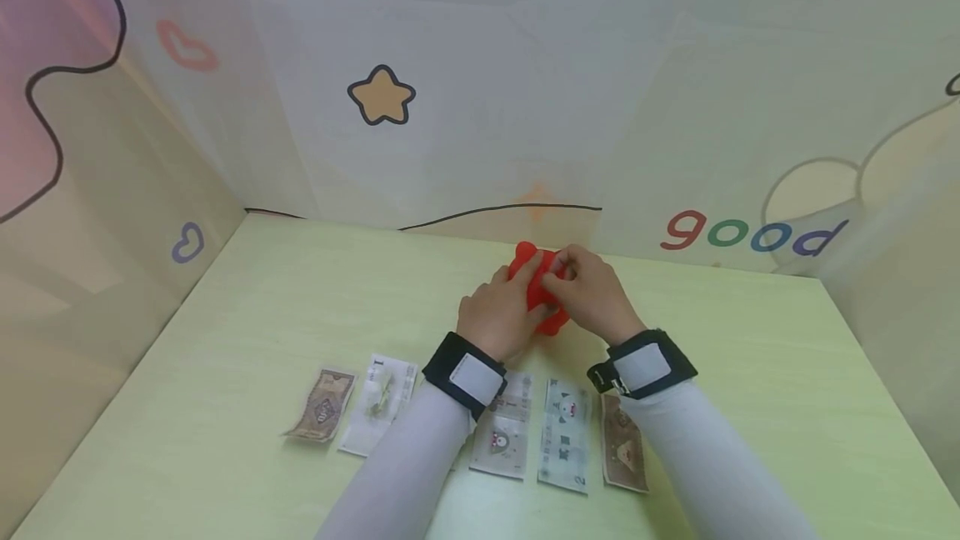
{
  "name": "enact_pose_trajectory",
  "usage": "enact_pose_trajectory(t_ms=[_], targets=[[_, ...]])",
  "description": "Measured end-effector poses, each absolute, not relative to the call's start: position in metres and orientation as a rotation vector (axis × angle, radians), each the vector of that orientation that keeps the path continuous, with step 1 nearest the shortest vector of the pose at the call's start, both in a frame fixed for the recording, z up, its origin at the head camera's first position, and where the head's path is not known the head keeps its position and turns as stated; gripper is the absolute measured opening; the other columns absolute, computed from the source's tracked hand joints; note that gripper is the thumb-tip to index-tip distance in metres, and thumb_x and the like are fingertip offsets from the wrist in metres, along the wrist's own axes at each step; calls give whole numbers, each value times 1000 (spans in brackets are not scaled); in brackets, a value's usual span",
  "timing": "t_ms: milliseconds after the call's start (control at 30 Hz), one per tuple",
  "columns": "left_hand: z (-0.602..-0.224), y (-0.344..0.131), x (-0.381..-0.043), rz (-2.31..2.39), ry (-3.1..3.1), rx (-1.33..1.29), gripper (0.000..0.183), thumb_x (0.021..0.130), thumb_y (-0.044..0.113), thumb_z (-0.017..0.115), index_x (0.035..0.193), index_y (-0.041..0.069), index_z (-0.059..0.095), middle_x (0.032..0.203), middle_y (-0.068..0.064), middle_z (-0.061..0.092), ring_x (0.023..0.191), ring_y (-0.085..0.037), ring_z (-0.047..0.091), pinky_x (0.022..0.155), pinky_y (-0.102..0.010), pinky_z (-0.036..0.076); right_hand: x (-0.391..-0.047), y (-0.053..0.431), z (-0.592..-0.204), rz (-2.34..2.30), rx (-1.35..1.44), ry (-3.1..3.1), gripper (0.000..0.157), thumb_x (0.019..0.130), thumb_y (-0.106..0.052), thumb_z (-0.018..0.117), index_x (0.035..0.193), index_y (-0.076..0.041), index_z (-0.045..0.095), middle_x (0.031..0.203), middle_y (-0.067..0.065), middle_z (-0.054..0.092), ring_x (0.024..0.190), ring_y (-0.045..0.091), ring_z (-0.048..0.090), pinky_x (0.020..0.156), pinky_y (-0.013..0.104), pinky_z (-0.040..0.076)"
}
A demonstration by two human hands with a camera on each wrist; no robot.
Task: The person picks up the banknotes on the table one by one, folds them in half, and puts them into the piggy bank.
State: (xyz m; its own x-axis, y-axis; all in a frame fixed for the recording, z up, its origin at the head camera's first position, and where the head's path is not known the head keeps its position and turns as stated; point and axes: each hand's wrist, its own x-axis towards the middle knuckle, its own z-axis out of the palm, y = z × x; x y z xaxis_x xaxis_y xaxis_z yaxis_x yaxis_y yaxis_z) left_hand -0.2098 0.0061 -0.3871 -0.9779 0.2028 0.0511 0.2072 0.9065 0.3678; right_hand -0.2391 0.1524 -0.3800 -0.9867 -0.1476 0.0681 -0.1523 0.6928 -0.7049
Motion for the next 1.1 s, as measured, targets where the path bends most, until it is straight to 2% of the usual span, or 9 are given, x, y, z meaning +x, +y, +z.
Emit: enact_pose_trajectory(t_ms=[233, 533, 800, 900, 1100], targets=[[-387, 8, -209, -584, -3057, -325, 76, 89, 53, 61, 153, 31, 27, 137, -15, 51, 86, -29, 61, 74, -48, 56, -236, 155, -380, 1218, 276, -2862, 16, 88, -19, 60, 98, -7, 56, 73, 14, 54, 61, 26, 53, 48, 30, 46], [-387, 11, -207, -583, -3095, -334, 75, 92, 51, 56, 154, 30, 20, 146, -20, 41, 89, -34, 62, 76, -49, 55, -229, 159, -379, 1189, 305, -2864, 18, 92, -22, 61, 103, -9, 55, 77, 12, 56, 64, 26, 54, 50, 31, 49], [-384, 8, -205, -607, -3094, -359, 77, 90, 53, 56, 155, 29, 21, 147, -21, 39, 98, -36, 58, 74, -45, 57, -214, 169, -370, 1195, 351, -2920, 28, 93, -28, 63, 114, -10, 59, 95, 11, 62, 78, 24, 57, 58, 35, 54], [-379, 6, -202, -634, -3046, -359, 81, 87, 52, 61, 154, 25, 24, 145, -20, 40, 98, -34, 56, 74, -46, 57, -206, 176, -368, 1207, 322, -2946, 32, 93, -29, 63, 118, -9, 58, 97, 11, 64, 77, 25, 60, 60, 35, 55], [-364, 7, -191, -667, -2965, -357, 81, 84, 50, 68, 149, 17, 32, 130, -14, 49, 92, -27, 53, 71, -43, 59, -189, 193, -366, 1194, 219, -3007, 35, 93, -30, 62, 123, -11, 57, 95, 12, 63, 72, 26, 62, 57, 33, 53]])
